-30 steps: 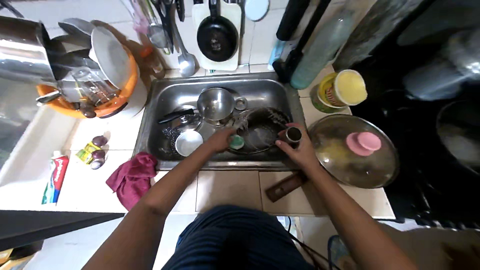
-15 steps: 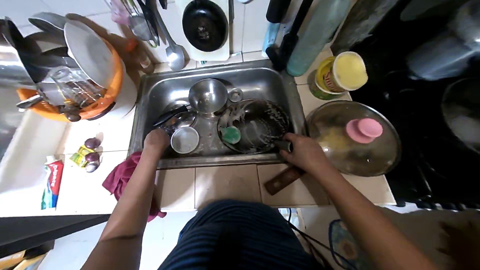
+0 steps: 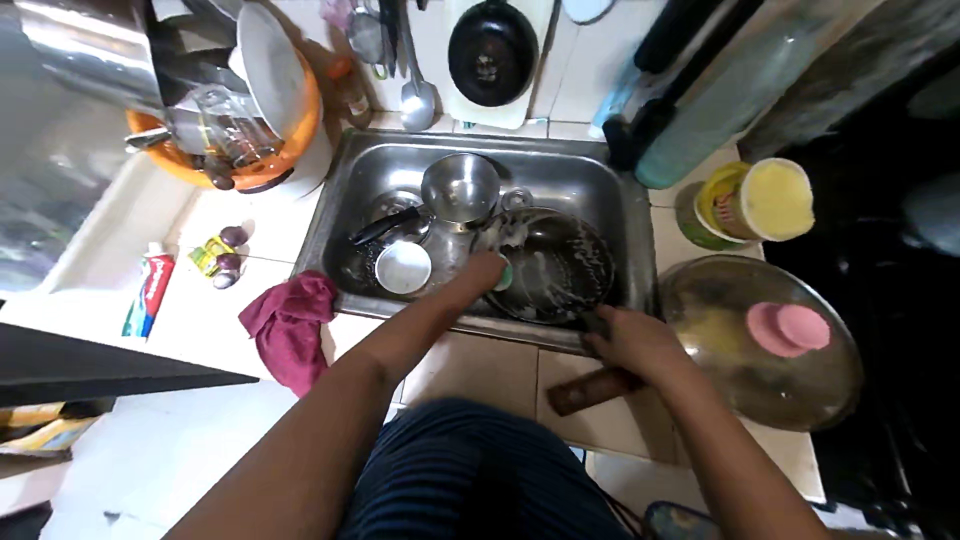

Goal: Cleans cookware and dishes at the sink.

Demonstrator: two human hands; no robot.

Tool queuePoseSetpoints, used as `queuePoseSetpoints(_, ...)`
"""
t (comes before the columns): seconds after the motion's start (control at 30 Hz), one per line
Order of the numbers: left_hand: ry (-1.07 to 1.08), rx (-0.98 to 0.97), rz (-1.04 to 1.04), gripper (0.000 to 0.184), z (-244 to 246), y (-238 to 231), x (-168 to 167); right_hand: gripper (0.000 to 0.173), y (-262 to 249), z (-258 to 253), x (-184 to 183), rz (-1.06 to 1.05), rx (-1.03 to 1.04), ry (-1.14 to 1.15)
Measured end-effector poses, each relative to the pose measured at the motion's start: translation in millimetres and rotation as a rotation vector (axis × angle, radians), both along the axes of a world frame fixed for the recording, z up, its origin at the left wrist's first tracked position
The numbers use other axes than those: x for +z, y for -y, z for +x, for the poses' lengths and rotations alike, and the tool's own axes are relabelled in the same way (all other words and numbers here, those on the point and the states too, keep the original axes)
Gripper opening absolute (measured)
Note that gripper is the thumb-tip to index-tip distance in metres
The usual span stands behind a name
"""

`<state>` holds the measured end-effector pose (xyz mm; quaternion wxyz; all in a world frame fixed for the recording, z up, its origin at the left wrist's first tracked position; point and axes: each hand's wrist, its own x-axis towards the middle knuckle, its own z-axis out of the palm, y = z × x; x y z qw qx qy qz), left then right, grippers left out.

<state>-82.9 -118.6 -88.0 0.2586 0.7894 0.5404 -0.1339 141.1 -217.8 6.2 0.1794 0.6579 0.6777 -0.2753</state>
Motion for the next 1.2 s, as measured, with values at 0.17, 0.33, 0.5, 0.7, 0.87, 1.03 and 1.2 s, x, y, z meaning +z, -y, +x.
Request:
queuePoseSetpoints(0.17, -0.028, 0.123, -0.048, 0.025, -9.7, 9.4, 35.7, 0.043, -3.5, 3.9, -5.3, 0.013, 0.012, 0.0)
queuePoseSetpoints(0.33, -0.064, 0.362, -0.085, 0.028, -45.2, 29.9, 79.4, 0.044, -4.7, 5.2, -9.5, 0.018, 0.015, -0.009)
queuePoseSetpoints(0.5, 0.028, 0.259, -0.102, 0.032, -86.7, 42.9, 52.7, 0.042, -5.9, 6.3, -11.7, 0.02, 0.024, -0.017)
queuePoseSetpoints(0.7, 0.167, 0.424, 0.063, 0.027, -114.7, 52.3, 61.9, 0.041, -4.3, 9.5, -18.0, 0.06, 0.026, -0.034)
queuePoseSetpoints(0.87, 0.183, 0.686, 0.096, 0.031, -151.0, 48.5, 72.3, 0.04, -1.7, 11.4, -20.2, 0.097, 0.018, -0.065)
queuePoseSetpoints(1.03, -0.21, 0.715, -0.119, 0.036, -186.6, 23.6, 50.0, 0.039, 0.4, 9.9, -18.6, 0.105, 0.005, -0.064)
queuePoseSetpoints(1.2, -0.12, 0.716, -0.209, 0.053, -199.0, 8.4, 33.9, 0.04, -0.1, 8.2, -16.5, 0.084, -0.003, -0.063)
